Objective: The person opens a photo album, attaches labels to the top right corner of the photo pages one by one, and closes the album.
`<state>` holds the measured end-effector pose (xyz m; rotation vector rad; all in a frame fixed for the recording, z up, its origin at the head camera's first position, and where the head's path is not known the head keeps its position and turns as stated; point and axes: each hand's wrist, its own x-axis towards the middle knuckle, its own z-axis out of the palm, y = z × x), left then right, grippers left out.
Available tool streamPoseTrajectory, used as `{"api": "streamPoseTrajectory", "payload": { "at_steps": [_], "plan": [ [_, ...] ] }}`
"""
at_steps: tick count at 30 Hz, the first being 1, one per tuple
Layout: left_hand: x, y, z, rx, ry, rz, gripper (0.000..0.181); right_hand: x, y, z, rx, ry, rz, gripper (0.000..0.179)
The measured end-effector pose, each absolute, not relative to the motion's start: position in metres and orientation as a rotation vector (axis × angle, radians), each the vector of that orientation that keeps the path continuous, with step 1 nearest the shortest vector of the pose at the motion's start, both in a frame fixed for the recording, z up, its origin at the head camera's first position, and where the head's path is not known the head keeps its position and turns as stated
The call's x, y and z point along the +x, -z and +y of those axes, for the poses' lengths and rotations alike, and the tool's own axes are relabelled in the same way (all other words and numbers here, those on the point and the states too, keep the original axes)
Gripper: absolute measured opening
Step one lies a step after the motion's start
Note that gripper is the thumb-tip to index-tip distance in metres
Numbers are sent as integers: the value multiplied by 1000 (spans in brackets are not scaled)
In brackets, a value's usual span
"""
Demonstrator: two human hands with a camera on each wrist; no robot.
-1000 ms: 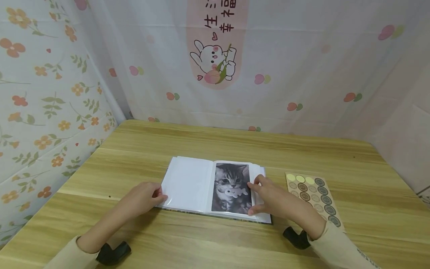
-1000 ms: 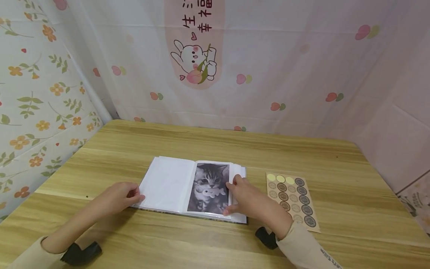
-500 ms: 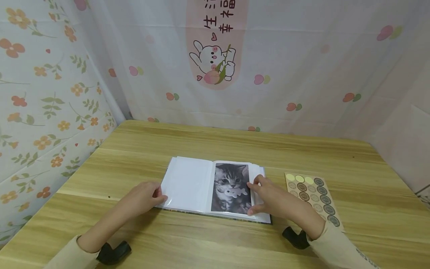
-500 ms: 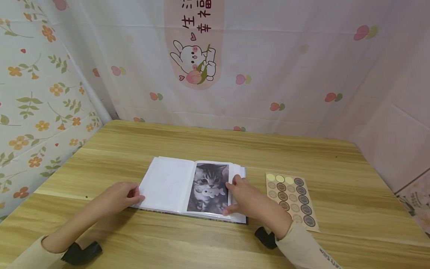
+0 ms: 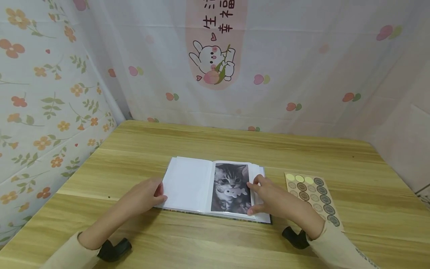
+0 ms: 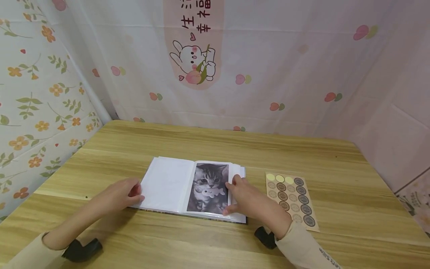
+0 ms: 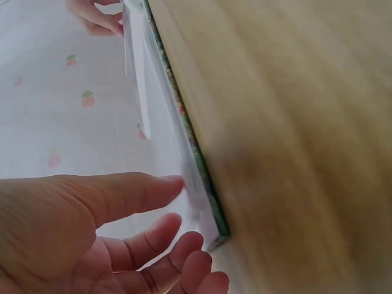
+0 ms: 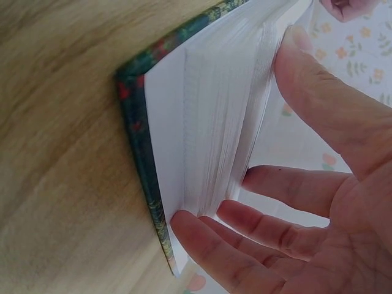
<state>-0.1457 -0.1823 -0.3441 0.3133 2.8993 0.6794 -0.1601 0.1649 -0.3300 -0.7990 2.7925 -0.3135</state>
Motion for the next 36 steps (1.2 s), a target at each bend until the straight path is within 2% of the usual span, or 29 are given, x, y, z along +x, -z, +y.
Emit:
{"api": "streamPoseTrajectory", "payload": {
  "at_steps": [19,27,36],
  "plan": [
    [-155,330,-149,587,-488,2981,15,-160,330,166,-835,331,2815,80],
    [-157,334,-130,731,-579,2949,22,-160,331,165,-803,335,2808,81],
    [-154,338,-113,912,-636,2873,37,-160,331,165,-798,333,2812,82]
  ]
}}
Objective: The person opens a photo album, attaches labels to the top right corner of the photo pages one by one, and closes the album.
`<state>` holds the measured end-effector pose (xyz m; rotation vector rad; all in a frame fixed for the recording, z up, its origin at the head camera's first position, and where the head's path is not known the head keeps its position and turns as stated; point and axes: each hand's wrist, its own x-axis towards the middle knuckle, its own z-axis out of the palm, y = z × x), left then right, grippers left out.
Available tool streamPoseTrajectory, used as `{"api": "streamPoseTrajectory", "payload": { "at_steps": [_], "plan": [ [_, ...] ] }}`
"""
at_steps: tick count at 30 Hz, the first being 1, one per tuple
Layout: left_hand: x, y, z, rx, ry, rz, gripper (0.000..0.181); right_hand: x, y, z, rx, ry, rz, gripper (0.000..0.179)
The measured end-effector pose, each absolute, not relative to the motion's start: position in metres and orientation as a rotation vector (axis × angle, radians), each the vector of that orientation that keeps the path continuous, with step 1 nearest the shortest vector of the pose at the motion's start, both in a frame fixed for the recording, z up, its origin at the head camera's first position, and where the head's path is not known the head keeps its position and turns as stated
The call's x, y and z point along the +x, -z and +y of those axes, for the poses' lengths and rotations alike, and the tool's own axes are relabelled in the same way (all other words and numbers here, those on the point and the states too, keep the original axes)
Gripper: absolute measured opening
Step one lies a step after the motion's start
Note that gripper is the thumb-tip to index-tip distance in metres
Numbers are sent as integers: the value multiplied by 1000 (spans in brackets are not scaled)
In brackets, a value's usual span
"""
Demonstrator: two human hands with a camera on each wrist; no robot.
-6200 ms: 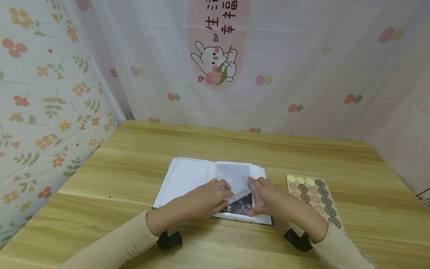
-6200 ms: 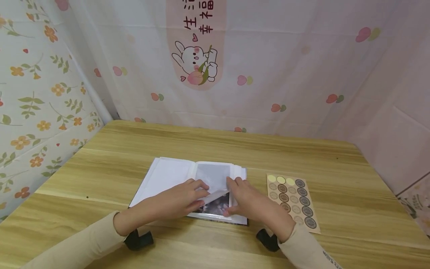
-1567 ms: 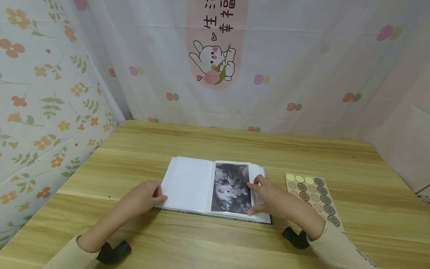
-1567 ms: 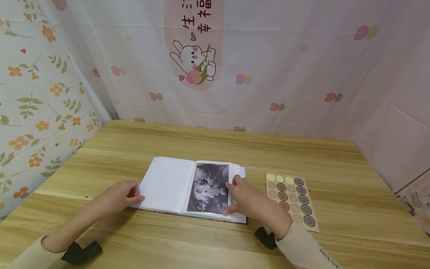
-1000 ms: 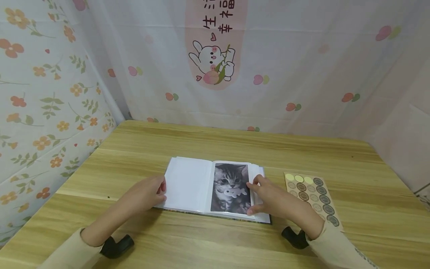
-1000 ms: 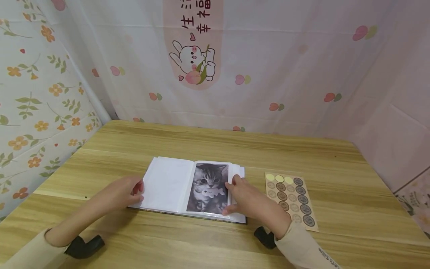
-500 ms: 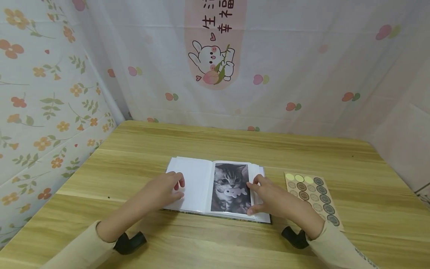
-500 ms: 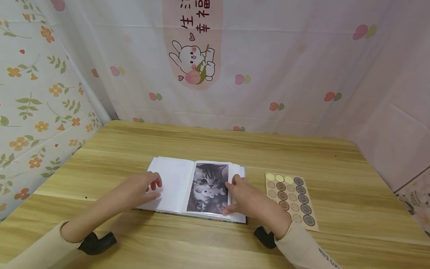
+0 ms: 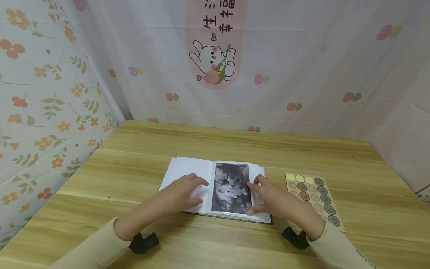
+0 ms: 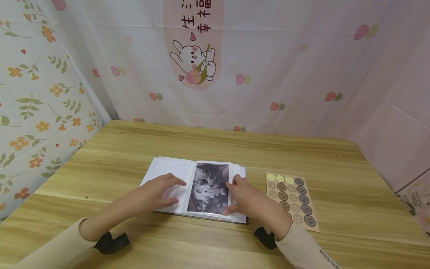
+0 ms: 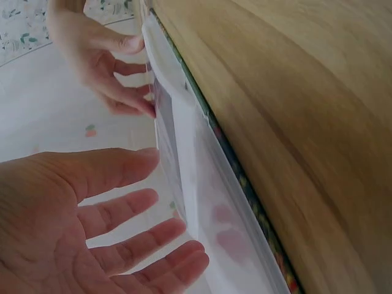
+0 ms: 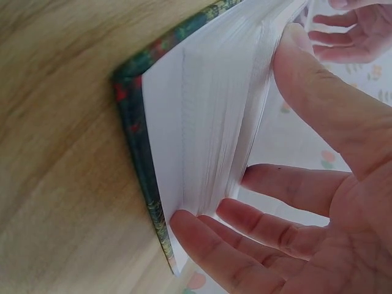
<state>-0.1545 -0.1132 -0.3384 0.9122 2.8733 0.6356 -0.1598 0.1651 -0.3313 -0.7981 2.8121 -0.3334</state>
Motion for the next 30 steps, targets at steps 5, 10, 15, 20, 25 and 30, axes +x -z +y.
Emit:
{"api": "streamPoseTrajectory", "payload": {
  "at_steps": [5,10,15,20,25,30],
  "plan": [
    [-156,340,-105,986,-631,2802,42,-160,331,165,-812,324,2821,81],
    [-157,342,-99,1005,-612,2767,47,-161,332,165,-803,336,2814,80],
    [-156,343,-94,1002,-588,2756,51,-161,332,166,-811,340,2812,79],
    [-156,345,-91,1018,-547,2759,54,-161,332,165,-818,330,2813,79],
    [-157,347,-90,1029,-513,2764,54,-161,331,164,-802,324,2807,80],
    [-157,349,-88,1054,-504,2787,54,-161,330,165,-782,325,2803,81]
  ]
}}
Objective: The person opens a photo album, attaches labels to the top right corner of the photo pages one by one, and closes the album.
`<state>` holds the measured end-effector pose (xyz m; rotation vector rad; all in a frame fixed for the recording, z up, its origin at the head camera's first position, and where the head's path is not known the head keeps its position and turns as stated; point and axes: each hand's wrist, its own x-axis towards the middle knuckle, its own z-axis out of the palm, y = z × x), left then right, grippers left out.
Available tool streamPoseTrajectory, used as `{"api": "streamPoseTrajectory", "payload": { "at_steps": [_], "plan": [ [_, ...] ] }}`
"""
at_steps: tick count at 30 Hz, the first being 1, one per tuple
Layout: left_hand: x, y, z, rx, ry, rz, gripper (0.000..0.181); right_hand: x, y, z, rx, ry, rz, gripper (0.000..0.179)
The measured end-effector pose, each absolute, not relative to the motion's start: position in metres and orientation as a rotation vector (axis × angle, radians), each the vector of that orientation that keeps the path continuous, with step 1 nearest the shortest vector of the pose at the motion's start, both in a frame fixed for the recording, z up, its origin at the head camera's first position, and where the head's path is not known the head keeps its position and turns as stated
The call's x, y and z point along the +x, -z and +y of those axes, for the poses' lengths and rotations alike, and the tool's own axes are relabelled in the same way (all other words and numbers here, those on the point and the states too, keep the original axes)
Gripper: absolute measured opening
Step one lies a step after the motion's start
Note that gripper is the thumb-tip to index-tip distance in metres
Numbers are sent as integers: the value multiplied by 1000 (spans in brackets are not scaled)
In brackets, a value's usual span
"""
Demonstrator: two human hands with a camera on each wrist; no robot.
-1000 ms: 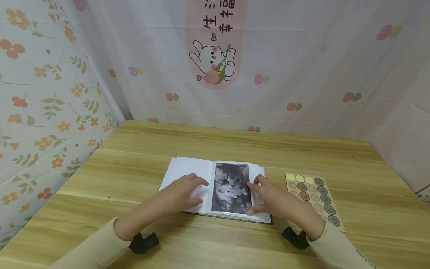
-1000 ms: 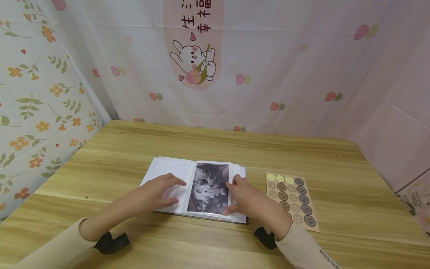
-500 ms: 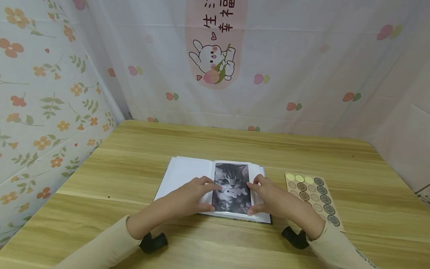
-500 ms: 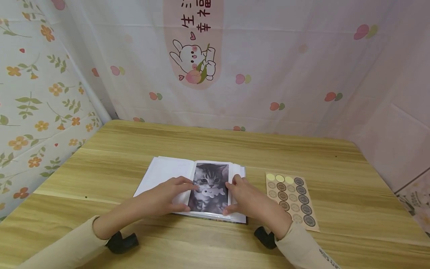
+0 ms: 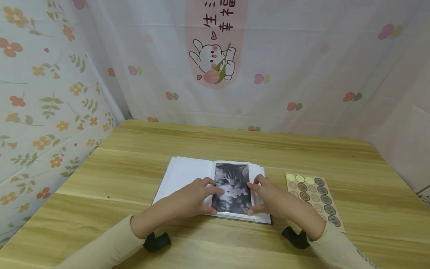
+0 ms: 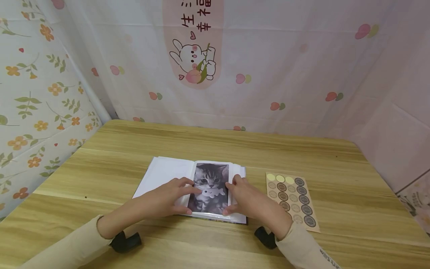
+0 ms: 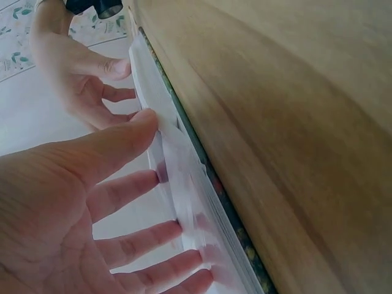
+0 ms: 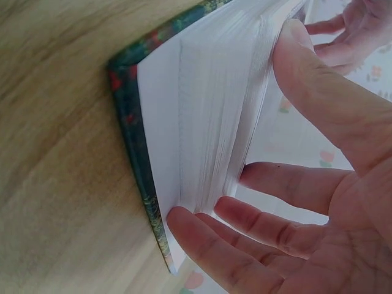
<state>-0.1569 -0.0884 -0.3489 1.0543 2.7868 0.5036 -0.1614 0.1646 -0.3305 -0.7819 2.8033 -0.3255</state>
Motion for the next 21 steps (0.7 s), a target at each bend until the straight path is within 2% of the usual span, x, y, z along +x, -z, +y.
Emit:
{"api": "streamPoseTrajectory", "payload": {
  "at_steps": [21],
  "plan": [
    [-151,345,-85,1097,-435,2826,51,-164,325,166,-746,385,2747,84]
  ]
}}
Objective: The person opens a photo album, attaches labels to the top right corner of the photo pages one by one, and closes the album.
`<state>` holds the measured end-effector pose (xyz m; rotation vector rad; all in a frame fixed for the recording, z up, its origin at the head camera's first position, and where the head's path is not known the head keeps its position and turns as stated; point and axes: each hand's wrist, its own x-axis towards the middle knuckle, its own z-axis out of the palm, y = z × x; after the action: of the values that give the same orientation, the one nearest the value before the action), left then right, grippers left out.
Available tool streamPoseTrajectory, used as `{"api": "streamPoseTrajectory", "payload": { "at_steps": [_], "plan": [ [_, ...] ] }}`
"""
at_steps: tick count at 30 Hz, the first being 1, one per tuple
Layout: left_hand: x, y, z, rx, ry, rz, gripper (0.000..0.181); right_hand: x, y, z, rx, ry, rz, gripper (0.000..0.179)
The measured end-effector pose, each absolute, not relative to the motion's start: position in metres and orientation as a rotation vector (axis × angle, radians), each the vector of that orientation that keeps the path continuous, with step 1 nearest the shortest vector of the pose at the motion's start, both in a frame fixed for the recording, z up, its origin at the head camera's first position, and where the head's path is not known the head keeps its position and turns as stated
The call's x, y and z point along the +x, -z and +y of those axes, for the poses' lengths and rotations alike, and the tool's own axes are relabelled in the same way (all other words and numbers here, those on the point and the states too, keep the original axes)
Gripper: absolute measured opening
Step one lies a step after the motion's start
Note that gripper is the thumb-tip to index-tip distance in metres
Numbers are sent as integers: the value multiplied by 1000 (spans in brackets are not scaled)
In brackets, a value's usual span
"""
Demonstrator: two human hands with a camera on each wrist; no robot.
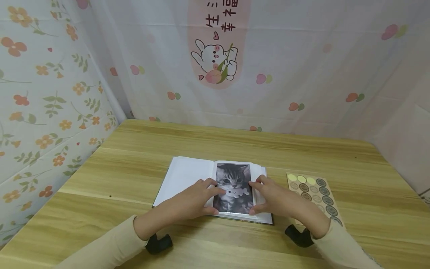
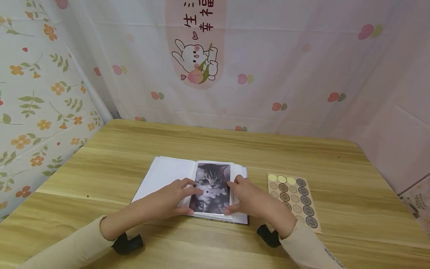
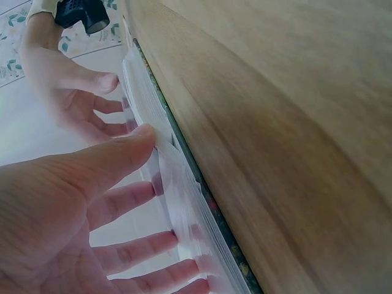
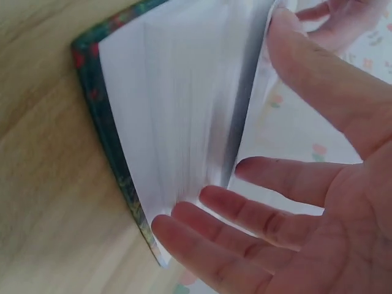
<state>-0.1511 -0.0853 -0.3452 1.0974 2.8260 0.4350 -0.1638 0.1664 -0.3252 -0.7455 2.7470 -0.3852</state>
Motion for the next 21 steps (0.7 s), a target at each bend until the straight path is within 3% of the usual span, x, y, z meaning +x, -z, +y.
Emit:
{"api": "streamPoseTrajectory", "payload": {
  "at_steps": [12,21],
  "plan": [
    [-150,346,-85,1083,-426,2828,52,-178,313,192,-723,435,2778,64],
    [-151,347,-85,1092,-411,2837,52,-195,310,238,-682,471,2847,52]
  ]
}}
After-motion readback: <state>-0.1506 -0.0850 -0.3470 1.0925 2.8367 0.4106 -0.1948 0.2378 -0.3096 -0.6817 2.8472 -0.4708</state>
